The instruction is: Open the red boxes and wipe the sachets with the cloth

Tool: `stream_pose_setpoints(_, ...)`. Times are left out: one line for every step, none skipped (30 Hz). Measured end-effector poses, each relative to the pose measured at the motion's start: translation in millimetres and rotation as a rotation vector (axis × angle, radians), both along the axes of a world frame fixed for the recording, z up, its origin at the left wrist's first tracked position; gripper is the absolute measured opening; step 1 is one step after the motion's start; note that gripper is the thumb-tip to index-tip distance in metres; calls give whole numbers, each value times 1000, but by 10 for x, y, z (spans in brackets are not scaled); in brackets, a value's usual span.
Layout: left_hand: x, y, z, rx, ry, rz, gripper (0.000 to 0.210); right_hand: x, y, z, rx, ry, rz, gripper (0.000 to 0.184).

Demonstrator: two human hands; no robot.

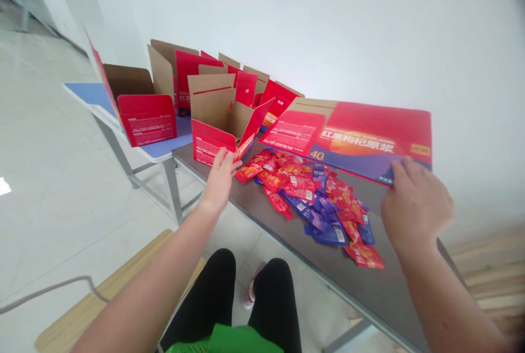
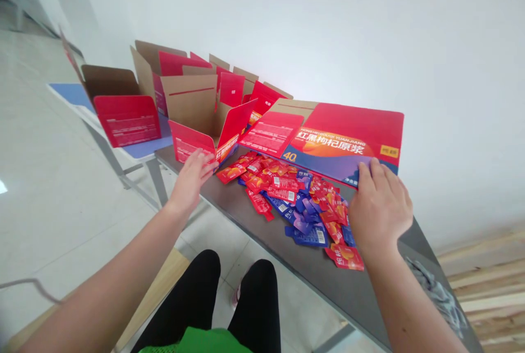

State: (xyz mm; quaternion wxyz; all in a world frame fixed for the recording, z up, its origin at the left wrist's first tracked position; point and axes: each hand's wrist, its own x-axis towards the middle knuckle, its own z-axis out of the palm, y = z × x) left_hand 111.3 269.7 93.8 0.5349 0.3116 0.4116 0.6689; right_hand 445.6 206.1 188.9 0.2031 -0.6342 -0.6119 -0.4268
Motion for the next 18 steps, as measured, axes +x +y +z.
stream_pose_setpoints(10, -114, 15, -4, 18, -57, 48, 38, -114, -83, 14, 31, 44, 58)
stream_pose_setpoints(16, -223, 34, -3, 30, -143, 49, 73, -231, -173, 24, 60, 89, 62)
stream_pose_setpoints(19, -324, 53, 1, 27, -250, 50, 109, -348, -268, 28, 89, 127, 65)
stream_pose_setpoints(20, -413, 70, 7, 6, -358, 49, 149, -462, -368, 34, 119, 151, 67)
stream_pose_setpoints(20, -488, 79, 10, -28, -437, 47, 196, -568, -471, 31, 141, 167, 68)
stream_pose_setpoints(18, -549, 79, 1, -64, -486, 43, 252, -665, -577, 27, 157, 176, 68)
stream_pose_setpoints(15, -597, 69, -20, -95, -515, 41, 317, -751, -683, 27, 160, 183, 68)
stream_pose_setpoints(12, -633, 50, -51, -111, -526, 39, 389, -826, -785, 26, 136, 195, 68)
stream_pose_setpoints(7, -660, 24, -82, -101, -532, 37, 465, -893, -882, 45, 92, 209, 68)
stream_pose_setpoints(1, -682, -5, -105, -68, -540, 36, 540, -953, -970, 70, 29, 222, 67)
stream_pose_setpoints(-6, -702, -34, -119, -23, -550, 35, 607, -1009, -1050, 98, -37, 236, 66)
stream_pose_setpoints(-13, -722, -58, -122, 26, -555, 35, 662, -1065, -1119, 129, -102, 248, 65)
stream_pose_setpoints(-21, -745, -77, -116, 64, -552, 36, 700, -1122, -1180, 143, -160, 263, 63)
stream_pose_setpoints(-31, -771, -90, -113, 77, -541, 37, 721, -1179, -1233, 145, -203, 282, 60)
stream_pose_setpoints(-42, -801, -98, -113, 60, -532, 38, 727, -1233, -1280, 134, -224, 301, 58)
stream_pose_setpoints(-56, -833, -103, -115, 21, -524, 40, 722, -1280, -1323, 110, -230, 325, 58)
stream_pose_setpoints(-75, -866, -105, -112, -27, -520, 42, 711, -1317, -1360, 79, -206, 354, 59)
stream_pose_setpoints(-99, -899, -108, -107, -69, -517, 44, 703, -1337, -1391, 36, -134, 396, 63)
